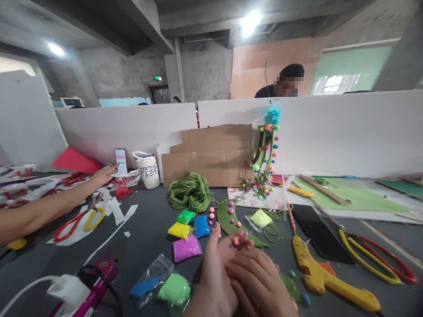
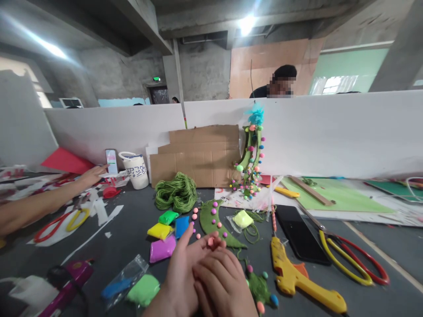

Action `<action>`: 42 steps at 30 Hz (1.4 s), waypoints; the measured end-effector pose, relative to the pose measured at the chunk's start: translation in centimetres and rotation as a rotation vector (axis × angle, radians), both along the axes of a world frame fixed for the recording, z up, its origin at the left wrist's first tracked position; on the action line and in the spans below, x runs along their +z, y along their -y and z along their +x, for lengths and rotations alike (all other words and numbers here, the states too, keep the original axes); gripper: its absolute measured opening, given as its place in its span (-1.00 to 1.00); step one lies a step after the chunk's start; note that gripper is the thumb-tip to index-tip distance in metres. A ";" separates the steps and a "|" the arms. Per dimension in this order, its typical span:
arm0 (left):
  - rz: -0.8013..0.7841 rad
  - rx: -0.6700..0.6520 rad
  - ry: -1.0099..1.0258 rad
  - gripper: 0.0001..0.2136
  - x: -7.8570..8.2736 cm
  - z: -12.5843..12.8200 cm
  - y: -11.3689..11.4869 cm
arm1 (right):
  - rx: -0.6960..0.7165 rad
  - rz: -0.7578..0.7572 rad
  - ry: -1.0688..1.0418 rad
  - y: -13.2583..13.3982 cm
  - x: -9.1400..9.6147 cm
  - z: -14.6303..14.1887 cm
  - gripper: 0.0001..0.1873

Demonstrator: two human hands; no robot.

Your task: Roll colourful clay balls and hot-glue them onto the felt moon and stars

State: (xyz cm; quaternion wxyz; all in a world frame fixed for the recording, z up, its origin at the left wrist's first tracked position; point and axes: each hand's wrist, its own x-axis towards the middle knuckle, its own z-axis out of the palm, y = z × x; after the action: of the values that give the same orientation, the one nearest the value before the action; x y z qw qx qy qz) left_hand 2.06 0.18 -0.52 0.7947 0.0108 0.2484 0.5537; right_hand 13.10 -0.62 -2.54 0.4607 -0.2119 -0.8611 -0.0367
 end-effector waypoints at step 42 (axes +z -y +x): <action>-0.023 0.172 -0.084 -0.64 0.8 -1.3 -0.4 | 0.027 0.174 0.162 -0.4 -2.6 -0.4 -0.49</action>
State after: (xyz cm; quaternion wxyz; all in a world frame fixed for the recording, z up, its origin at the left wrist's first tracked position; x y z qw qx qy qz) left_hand 0.77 0.58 0.28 0.7330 0.0036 0.2881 0.6162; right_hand 12.72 -0.26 -5.11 0.4068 -0.1559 -0.8918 -0.1223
